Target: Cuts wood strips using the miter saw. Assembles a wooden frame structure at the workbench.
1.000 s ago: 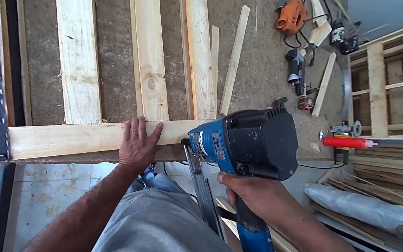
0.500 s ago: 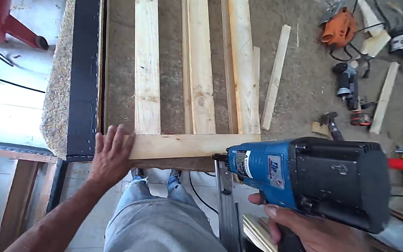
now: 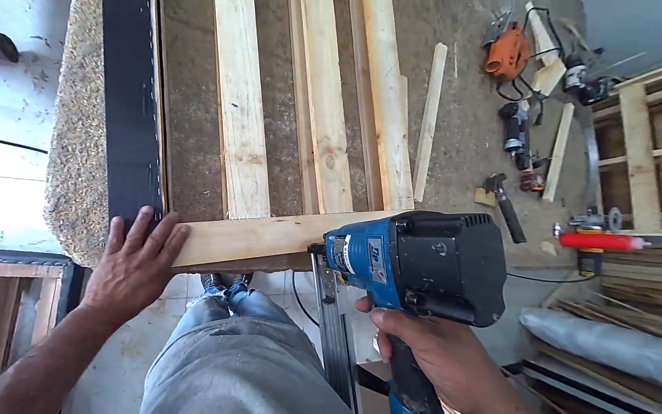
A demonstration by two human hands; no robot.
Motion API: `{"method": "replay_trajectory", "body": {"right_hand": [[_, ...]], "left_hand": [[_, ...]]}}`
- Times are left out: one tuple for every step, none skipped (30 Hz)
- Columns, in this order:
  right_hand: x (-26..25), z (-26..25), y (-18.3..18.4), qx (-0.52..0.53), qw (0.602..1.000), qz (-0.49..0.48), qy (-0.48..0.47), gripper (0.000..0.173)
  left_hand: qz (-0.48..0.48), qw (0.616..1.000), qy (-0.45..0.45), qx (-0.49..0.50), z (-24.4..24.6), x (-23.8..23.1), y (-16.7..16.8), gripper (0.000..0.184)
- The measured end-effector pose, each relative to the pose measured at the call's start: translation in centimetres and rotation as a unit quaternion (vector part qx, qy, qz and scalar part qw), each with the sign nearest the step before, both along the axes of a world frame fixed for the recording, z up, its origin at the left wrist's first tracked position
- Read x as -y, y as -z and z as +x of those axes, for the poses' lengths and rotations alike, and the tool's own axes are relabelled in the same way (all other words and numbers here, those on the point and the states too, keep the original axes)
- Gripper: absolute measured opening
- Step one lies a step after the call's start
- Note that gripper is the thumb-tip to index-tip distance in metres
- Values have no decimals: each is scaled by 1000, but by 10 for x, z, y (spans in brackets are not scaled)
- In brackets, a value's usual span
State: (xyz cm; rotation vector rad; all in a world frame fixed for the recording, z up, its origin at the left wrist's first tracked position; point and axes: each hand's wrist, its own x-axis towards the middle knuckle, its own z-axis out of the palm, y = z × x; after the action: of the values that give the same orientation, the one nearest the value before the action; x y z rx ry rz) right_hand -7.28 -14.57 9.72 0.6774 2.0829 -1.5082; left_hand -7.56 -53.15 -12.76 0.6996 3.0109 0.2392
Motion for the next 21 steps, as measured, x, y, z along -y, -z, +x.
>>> {"method": "replay_trajectory", "body": {"right_hand": [[0, -2, 0, 3, 1000, 5, -1, 17], [0, -3, 0, 6, 1000, 9, -2, 17], [0, -4, 0, 9, 1000, 13, -2, 18], [0, -4, 0, 11, 1000, 13, -3, 18], [0, -5, 1, 10, 1000, 11, -5, 18], [0, -5, 1, 9, 1000, 10, -5, 18], [-1, -5, 1, 9, 1000, 10, -4, 18], [-1, -5, 1, 8, 1000, 9, -2, 18], [0, -5, 1, 8, 1000, 11, -2, 18], [0, -5, 1, 10, 1000, 14, -4, 18], [1, -6, 1, 15, 1000, 18, -8, 17], [2, -6, 1, 20, 999, 24, -13, 16], [3, -7, 1, 24, 999, 34, -19, 15], [3, -7, 1, 29, 998, 47, -26, 12], [4, -7, 3, 31, 997, 64, -33, 10], [3, -8, 5, 35, 995, 80, -43, 10], [1, -6, 5, 45, 993, 95, -60, 10], [0, -4, 5, 51, 990, 108, -75, 11], [0, -2, 4, 48, 989, 114, -86, 12], [2, 1, 3, 39, 989, 113, -89, 14], [6, 5, 1, 28, 990, 106, -88, 18]], "left_hand": [[-15, 1000, 2, -7, 1, 4, 2, 68], [-18, 1000, 3, -13, 1, 4, 4, 67], [-19, 1000, 2, -12, 2, 4, 5, 66], [-18, 1000, 0, -10, 2, 3, 5, 64], [-16, 1000, -1, -8, 2, 2, 5, 64], [-17, 1000, 0, -11, 2, 2, 5, 63], [-20, 1000, 1, -14, 2, 2, 6, 63], [-20, 1000, 3, -16, 2, 2, 7, 63], [-17, 1000, 4, -18, 2, 3, 8, 62], [-14, 1000, 4, -15, 2, 4, 8, 62], [-12, 1000, 3, -10, 2, 4, 7, 63], [-11, 1000, 2, -5, 2, 4, 6, 63], [-11, 1000, 0, -2, 2, 4, 5, 63], [-13, 1000, 1, -3, 2, 4, 5, 63], [-16, 1000, 3, -6, 1, 4, 6, 63], [-16, 1000, 3, -9, 0, 3, 7, 62], [-18, 1000, 2, -9, 2, 4, 9, 61], [-17, 1000, 2, -5, 4, 4, 10, 62], [-17, 1000, 3, -6, 3, 5, 10, 62], [-16, 1000, 1, -13, 2, 5, 11, 61], [-10, 1000, -5, -13, 3, 5, 11, 60]]}}
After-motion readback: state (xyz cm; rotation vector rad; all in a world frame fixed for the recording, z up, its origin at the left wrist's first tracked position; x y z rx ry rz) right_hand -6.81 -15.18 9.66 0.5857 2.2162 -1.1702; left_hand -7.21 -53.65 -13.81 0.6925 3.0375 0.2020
